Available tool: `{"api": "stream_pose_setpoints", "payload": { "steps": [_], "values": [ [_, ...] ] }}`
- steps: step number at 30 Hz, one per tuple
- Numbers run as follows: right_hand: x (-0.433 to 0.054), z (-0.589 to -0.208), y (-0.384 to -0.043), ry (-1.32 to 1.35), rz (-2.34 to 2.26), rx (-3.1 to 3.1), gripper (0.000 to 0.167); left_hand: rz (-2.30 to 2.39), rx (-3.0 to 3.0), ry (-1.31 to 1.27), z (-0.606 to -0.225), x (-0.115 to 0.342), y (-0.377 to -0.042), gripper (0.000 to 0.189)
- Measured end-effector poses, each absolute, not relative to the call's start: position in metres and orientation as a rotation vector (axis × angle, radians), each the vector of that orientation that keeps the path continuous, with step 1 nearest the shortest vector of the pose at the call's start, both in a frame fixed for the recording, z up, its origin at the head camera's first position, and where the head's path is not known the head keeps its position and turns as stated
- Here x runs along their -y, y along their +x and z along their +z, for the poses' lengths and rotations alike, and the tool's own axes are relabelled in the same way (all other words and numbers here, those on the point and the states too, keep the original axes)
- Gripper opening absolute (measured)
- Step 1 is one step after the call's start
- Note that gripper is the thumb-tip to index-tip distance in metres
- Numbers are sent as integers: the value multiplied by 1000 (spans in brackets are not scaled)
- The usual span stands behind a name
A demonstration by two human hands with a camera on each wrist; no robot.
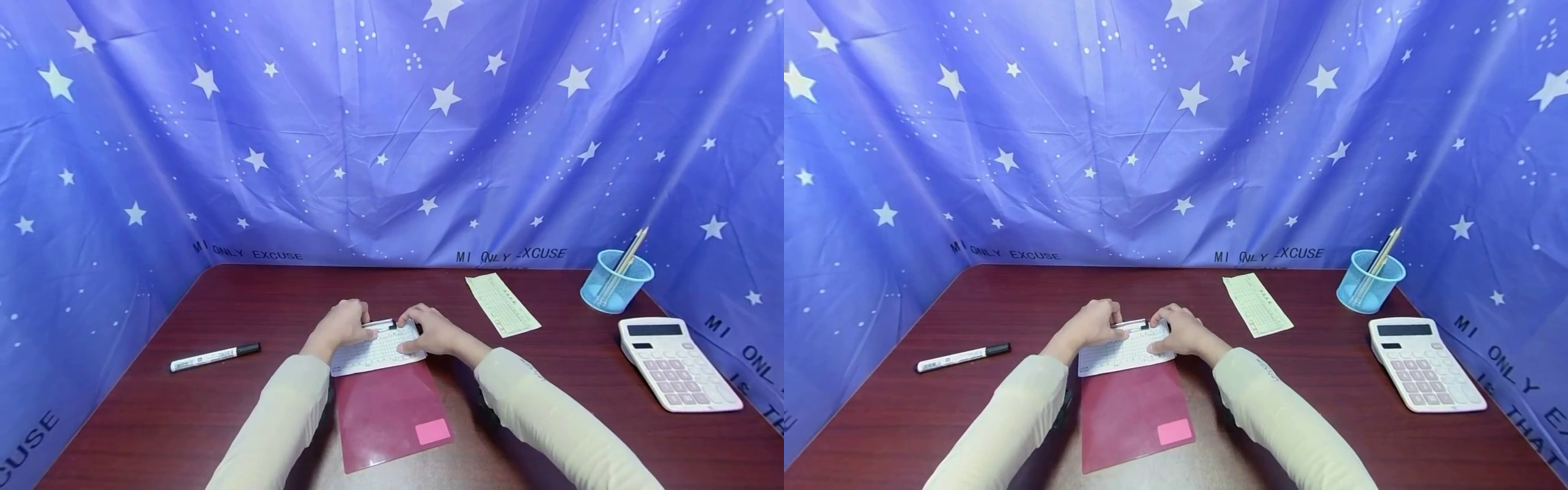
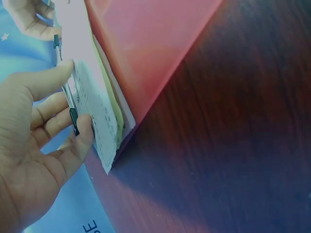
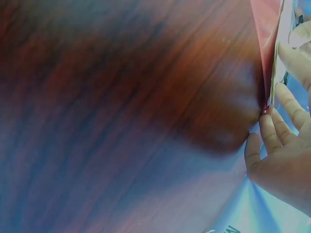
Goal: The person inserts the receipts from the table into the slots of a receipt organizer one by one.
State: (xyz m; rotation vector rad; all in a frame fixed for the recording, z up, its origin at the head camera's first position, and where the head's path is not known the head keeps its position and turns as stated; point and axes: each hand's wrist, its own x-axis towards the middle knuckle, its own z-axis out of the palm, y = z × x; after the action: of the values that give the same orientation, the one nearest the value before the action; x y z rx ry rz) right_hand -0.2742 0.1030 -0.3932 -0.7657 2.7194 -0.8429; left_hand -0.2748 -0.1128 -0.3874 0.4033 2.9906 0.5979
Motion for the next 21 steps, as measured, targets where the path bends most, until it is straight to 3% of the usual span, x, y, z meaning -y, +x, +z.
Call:
{"api": "stream_pose_setpoints", "payload": {
  "steps": [12,21],
  "values": [
    [-111,-393,-273,-772,-971,-2729,33,680,-3009,385,-388,112,-272,32],
    [-147,-393,-273,-671,-1216,-2808,24,674,-3025,394,-389,112,-272,33]
  ]
}}
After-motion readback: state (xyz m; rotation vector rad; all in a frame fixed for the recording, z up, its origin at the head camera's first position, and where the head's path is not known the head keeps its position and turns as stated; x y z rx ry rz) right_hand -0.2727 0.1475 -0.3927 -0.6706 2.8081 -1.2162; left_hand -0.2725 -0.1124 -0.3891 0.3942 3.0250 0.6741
